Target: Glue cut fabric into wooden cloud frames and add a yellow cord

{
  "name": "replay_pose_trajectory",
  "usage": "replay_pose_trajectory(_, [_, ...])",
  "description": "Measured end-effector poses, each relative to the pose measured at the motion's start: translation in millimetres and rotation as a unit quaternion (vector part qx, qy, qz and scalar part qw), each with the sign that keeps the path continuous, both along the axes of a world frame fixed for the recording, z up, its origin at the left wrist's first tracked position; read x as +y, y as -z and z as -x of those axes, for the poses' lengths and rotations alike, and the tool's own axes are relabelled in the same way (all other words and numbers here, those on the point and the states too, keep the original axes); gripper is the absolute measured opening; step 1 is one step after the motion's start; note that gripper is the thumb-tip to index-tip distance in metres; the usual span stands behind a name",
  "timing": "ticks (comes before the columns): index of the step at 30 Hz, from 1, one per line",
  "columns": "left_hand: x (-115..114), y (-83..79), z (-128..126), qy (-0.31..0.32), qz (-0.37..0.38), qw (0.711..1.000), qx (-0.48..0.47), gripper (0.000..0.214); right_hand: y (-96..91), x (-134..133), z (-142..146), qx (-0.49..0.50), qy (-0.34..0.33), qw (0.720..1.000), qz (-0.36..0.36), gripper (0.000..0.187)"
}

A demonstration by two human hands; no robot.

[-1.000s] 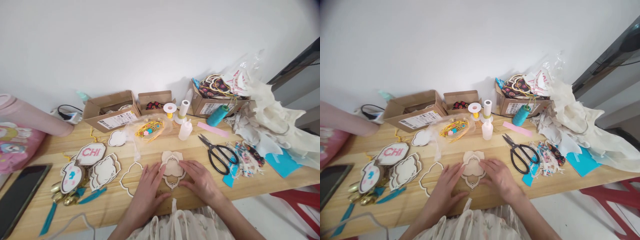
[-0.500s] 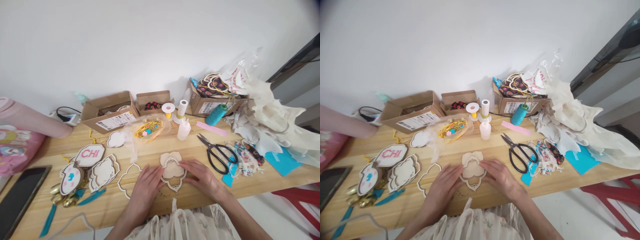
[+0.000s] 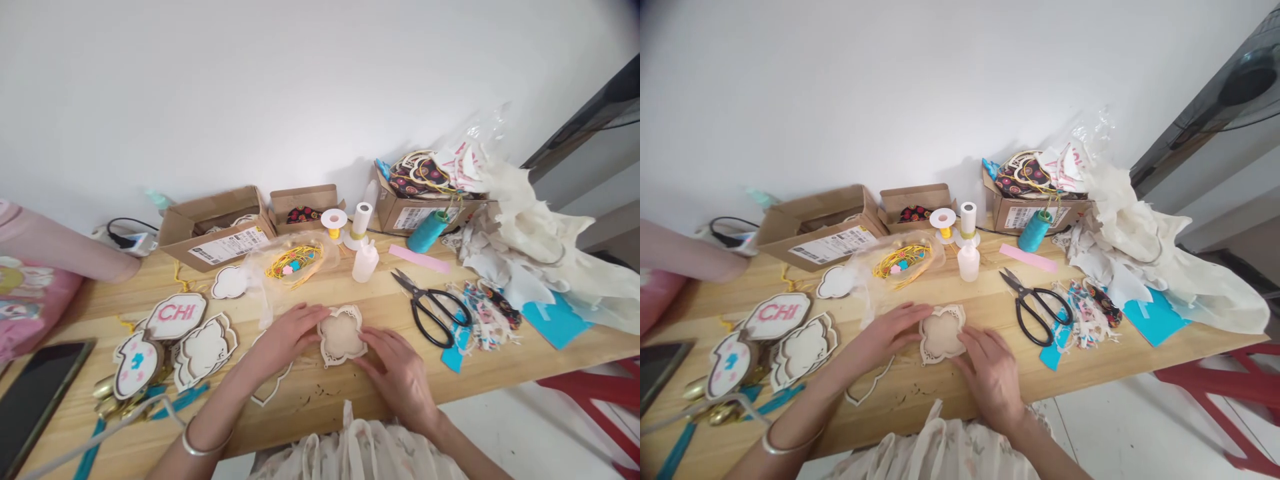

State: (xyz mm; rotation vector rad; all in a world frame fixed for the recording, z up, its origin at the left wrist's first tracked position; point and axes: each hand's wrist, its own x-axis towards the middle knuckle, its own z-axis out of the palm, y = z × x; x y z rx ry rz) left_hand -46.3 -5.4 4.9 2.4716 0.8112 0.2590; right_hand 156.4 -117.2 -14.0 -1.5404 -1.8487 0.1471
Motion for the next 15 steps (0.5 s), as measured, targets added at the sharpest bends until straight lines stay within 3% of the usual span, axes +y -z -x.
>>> replay_pose_trajectory(6, [-3,11.3,2,-0.008,-0.033,0.999,-0.039,0.036,11.2,5,-3,0.004,-0.020,1.000,0.017,0.026])
replay_pose_trajectory(11, [-21,26.0,7,-0.062,-0.110,0.990,-0.070,0.040,7.2,37,-30,0.014,-0.149,0.987,0.053,0.035])
replay_pose_trajectory(15, [-28,24.7,5,-0.092,-0.096,0.988,-0.077,0.041,-0.9,54,-42,0.002,-0.211,0.974,0.087,0.038])
